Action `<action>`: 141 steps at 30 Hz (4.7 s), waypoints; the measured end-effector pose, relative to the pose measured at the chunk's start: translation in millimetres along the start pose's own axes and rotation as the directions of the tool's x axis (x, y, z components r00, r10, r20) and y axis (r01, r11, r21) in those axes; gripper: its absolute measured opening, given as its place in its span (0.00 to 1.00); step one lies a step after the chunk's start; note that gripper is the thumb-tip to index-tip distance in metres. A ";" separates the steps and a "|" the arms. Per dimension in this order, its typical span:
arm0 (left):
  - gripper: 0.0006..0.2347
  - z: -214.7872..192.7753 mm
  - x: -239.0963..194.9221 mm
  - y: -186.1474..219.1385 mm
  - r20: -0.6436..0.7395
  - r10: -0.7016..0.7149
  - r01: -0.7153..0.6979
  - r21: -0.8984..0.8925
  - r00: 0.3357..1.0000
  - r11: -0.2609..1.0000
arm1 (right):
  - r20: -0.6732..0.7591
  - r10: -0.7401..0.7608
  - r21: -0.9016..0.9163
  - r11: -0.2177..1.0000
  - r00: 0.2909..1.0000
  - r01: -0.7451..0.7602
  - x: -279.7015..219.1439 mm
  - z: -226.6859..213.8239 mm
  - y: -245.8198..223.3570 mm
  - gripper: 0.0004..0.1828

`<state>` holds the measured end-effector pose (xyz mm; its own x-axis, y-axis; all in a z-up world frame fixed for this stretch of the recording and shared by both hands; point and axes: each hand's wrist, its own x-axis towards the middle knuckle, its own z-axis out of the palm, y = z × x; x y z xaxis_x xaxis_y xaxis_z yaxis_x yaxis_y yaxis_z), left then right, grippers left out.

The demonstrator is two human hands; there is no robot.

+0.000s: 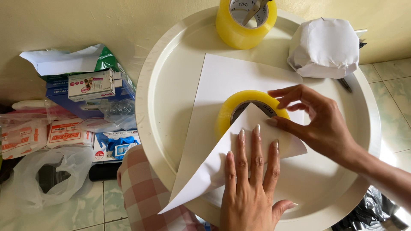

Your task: The person wraps a sheet of white paper around a roll of yellow tape, folding the edges and securing them with clear tape. The person smooths the folds and continues wrapping until the paper forms a cone-like shape around the tape roll.

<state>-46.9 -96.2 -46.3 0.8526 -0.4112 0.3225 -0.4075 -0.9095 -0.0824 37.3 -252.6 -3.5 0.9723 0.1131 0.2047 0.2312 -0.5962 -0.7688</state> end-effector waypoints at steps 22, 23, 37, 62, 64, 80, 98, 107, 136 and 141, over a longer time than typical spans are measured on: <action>0.51 10.4 -3.1 2.3 -0.133 -0.053 0.052 -0.008 0.990 0.999 | 0.478 -0.068 -0.505 0.795 0.876 0.337 161.1 56.7 9.5 0.29; 0.45 11.8 -3.9 1.7 -0.161 -0.051 0.049 -0.014 0.986 0.999 | 0.492 -0.022 -0.529 0.786 0.870 0.320 161.5 57.7 6.6 0.31; 0.49 9.4 -11.0 -4.1 -0.076 -0.034 0.029 -0.058 0.997 0.998 | 0.578 0.176 -0.581 0.774 0.797 0.251 176.2 42.2 -15.4 0.30; 0.56 9.7 -23.1 -28.5 -0.155 0.078 -0.098 -0.126 0.985 0.987 | 0.248 -0.397 -0.270 0.848 0.884 0.457 44.7 -5.8 -54.4 0.10; 0.55 8.2 -26.1 -36.0 -0.161 0.122 -0.144 -0.136 0.979 0.980 | 0.270 -0.381 -0.260 0.856 0.884 0.448 46.0 -6.4 -60.1 0.11; 0.54 4.6 -30.2 -49.3 -0.156 0.252 -0.273 -0.139 0.955 0.952 | 0.255 -0.542 -0.436 0.674 0.800 0.596 5.2 -6.0 -69.4 0.11; 0.54 9.7 -21.7 -49.2 -0.128 0.359 -0.379 -0.192 0.924 0.905 | 0.065 -0.561 -0.376 0.752 0.825 0.541 -46.4 17.0 -28.3 0.10; 0.57 10.7 -19.3 -49.3 -0.118 0.354 -0.374 -0.272 0.928 0.887 | 0.104 -0.553 -0.378 0.747 0.826 0.548 -49.8 16.0 -25.0 0.12; 0.33 5.7 -5.2 -27.3 -0.220 0.145 -0.177 -0.133 0.965 0.975 | 0.077 -0.339 0.048 0.941 0.938 0.336 -78.6 12.6 -0.9 0.46; 0.33 11.2 -7.9 -27.0 -0.223 0.168 -0.195 -0.106 0.960 0.975 | -0.051 -0.197 -0.297 0.939 0.979 0.173 -84.7 9.1 2.9 0.22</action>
<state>-38.9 -69.1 -57.2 0.6775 -0.5342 0.5057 -0.5985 -0.8000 -0.0434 -44.1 -256.6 -28.5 0.9048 0.1875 0.3825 0.3750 -0.7764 -0.5066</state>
